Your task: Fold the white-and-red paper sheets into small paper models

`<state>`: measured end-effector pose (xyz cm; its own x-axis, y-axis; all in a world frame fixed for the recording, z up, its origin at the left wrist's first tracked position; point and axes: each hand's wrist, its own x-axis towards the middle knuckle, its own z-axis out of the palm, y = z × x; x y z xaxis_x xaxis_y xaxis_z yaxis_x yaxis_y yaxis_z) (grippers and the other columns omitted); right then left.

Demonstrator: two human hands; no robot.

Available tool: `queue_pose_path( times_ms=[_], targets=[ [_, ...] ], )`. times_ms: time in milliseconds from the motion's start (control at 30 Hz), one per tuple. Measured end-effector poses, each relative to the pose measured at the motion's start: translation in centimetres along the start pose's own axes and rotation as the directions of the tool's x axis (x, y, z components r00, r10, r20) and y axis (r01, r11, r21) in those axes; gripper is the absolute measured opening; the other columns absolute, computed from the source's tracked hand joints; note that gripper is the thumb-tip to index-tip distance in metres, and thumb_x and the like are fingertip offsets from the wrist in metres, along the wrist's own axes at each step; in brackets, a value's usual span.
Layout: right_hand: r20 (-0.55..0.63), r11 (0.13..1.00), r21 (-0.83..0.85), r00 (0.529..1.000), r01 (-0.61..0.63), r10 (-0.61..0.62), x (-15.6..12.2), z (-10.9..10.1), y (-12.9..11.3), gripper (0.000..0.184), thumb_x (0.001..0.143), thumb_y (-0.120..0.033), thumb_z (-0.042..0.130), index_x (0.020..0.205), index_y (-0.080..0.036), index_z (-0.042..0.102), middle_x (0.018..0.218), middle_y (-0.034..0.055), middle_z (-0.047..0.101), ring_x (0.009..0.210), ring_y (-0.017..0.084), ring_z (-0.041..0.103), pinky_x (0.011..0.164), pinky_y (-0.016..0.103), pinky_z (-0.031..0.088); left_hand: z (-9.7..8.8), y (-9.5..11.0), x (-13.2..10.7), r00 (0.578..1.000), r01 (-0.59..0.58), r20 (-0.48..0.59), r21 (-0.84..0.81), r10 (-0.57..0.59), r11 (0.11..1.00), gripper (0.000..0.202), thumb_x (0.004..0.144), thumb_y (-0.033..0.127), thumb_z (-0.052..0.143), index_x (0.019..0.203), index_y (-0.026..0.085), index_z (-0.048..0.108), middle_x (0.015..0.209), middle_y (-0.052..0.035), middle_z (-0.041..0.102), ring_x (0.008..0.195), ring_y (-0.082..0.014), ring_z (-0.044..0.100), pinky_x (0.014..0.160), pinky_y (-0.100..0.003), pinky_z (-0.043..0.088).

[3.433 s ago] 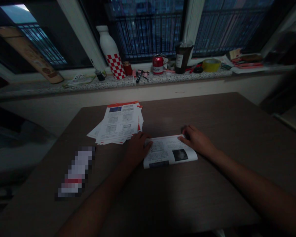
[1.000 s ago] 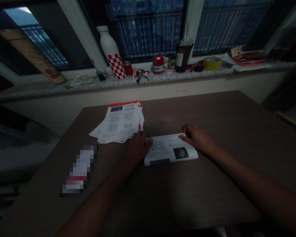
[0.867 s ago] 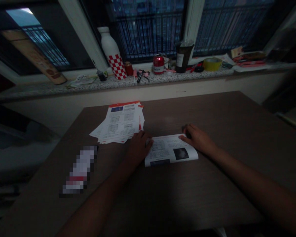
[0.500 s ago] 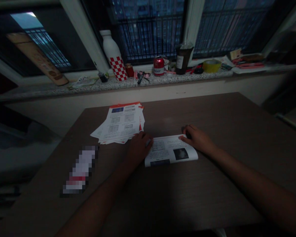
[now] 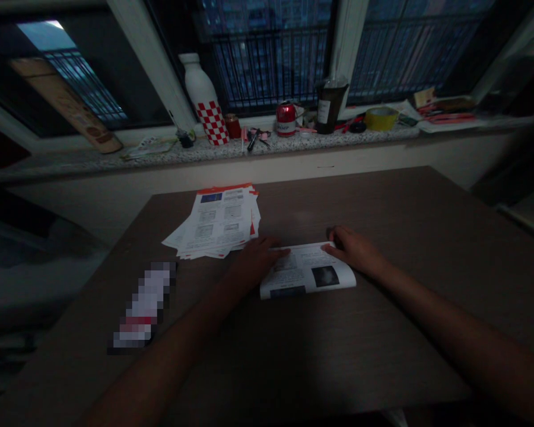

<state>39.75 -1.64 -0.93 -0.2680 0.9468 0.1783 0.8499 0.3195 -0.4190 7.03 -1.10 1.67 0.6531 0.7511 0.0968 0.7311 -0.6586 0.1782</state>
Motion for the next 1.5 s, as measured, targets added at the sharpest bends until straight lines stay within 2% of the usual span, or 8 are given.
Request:
queue_pose_path(
  times_ms=[200, 300, 400, 500, 633, 933, 1133, 1500],
  targets=[
    [0.016, 1.000, 0.012, 1.000, -0.004, 0.004, 0.1, 0.1, 0.1, 0.019, 0.099, -0.043, 0.064, 0.101, -0.025, 0.060, 0.095, 0.0064, 0.071, 0.080, 0.024, 0.067, 0.067, 0.034, 0.045, -1.9, 1.3, 1.4, 0.985, -0.136, 0.105, -0.027, 0.138, 0.990, 0.026, 0.100, 0.014, 0.065, 0.122, 0.025, 0.075, 0.134, -0.0081, 0.069, 0.119, -0.0264, 0.067, 0.098, -0.038, 0.056],
    [0.031, 1.000, 0.022, 1.000, -0.007, 0.007, 0.1, 0.1, 0.1, 0.020, 0.099, -0.045, 0.064, 0.100, -0.025, 0.060, 0.093, 0.0060, 0.071, 0.078, 0.023, 0.066, 0.066, 0.033, 0.044, -2.2, 3.0, 1.5, 0.986, -0.062, 0.154, -0.006, 0.062, 0.998, 0.019, 0.100, 0.031, 0.070, 0.117, 0.022, 0.074, 0.130, -0.0126, 0.068, 0.110, -0.0293, 0.069, 0.088, -0.039, 0.058],
    [0.034, 0.999, 0.032, 0.999, -0.009, 0.008, 0.1, 0.0, 0.1, 0.020, 0.099, -0.044, 0.064, 0.100, -0.025, 0.059, 0.095, 0.0064, 0.071, 0.080, 0.024, 0.067, 0.066, 0.033, 0.044, -1.7, 4.8, 0.9, 0.991, 0.027, 0.133, -0.023, -0.024, 0.999, 0.036, 0.107, 0.048, 0.056, 0.123, 0.019, 0.071, 0.129, -0.0167, 0.067, 0.107, -0.0318, 0.070, 0.090, -0.045, 0.059],
    [0.027, 1.000, 0.025, 1.000, -0.009, 0.009, 0.0, 0.0, 0.1, 0.019, 0.099, -0.044, 0.064, 0.101, -0.025, 0.058, 0.097, 0.0069, 0.072, 0.082, 0.024, 0.067, 0.068, 0.033, 0.045, -0.5, 6.1, -0.2, 0.993, 0.072, 0.098, -0.025, -0.069, 0.997, 0.054, 0.107, 0.059, 0.051, 0.139, 0.017, 0.063, 0.140, -0.0207, 0.062, 0.123, -0.0376, 0.065, 0.099, -0.050, 0.058],
    [0.030, 1.000, 0.019, 0.999, -0.021, 0.020, 0.0, -0.1, 0.0, 0.021, 0.099, -0.045, 0.063, 0.101, -0.025, 0.059, 0.097, 0.0065, 0.072, 0.080, 0.024, 0.067, 0.066, 0.033, 0.044, 1.1, 6.8, -1.3, 0.999, 0.041, 0.032, -0.020, -0.040, 0.999, 0.060, 0.110, 0.054, 0.048, 0.156, 0.017, 0.051, 0.157, -0.0235, 0.050, 0.145, -0.0416, 0.049, 0.115, -0.055, 0.049],
    [0.021, 0.999, 0.051, 1.000, -0.020, 0.019, -0.1, -0.1, 0.0, 0.022, 0.099, -0.046, 0.063, 0.102, -0.024, 0.060, 0.097, 0.0070, 0.071, 0.080, 0.023, 0.066, 0.069, 0.033, 0.044, 2.1, 6.9, -2.0, 0.998, 0.051, 0.032, 0.007, -0.052, 0.999, 0.062, 0.112, 0.052, 0.041, 0.163, 0.017, 0.045, 0.171, -0.0163, 0.039, 0.157, -0.0412, 0.037, 0.125, -0.057, 0.038],
    [0.005, 0.998, 0.056, 1.000, -0.001, 0.000, 0.0, 0.1, 0.4, 0.021, 0.097, -0.045, 0.066, 0.101, -0.025, 0.062, 0.097, 0.0069, 0.072, 0.082, 0.024, 0.066, 0.071, 0.034, 0.047, 2.7, 6.9, -2.3, 0.996, 0.085, -0.015, -0.028, -0.086, 0.996, 0.061, 0.110, 0.052, 0.048, 0.163, 0.023, 0.045, 0.172, -0.0108, 0.039, 0.157, -0.0393, 0.037, 0.126, -0.057, 0.038],
    [0.006, 0.998, 0.060, 1.000, -0.026, 0.026, 0.1, 0.1, 0.6, 0.025, 0.097, -0.049, 0.066, 0.099, -0.025, 0.064, 0.093, 0.0063, 0.072, 0.078, 0.023, 0.066, 0.067, 0.032, 0.045, 3.8, 6.8, -2.3, 0.991, 0.107, -0.082, -0.044, -0.110, 0.993, 0.064, 0.106, 0.053, 0.056, 0.163, 0.027, 0.046, 0.172, -0.0074, 0.041, 0.157, -0.0371, 0.037, 0.127, -0.056, 0.038]
  ],
)
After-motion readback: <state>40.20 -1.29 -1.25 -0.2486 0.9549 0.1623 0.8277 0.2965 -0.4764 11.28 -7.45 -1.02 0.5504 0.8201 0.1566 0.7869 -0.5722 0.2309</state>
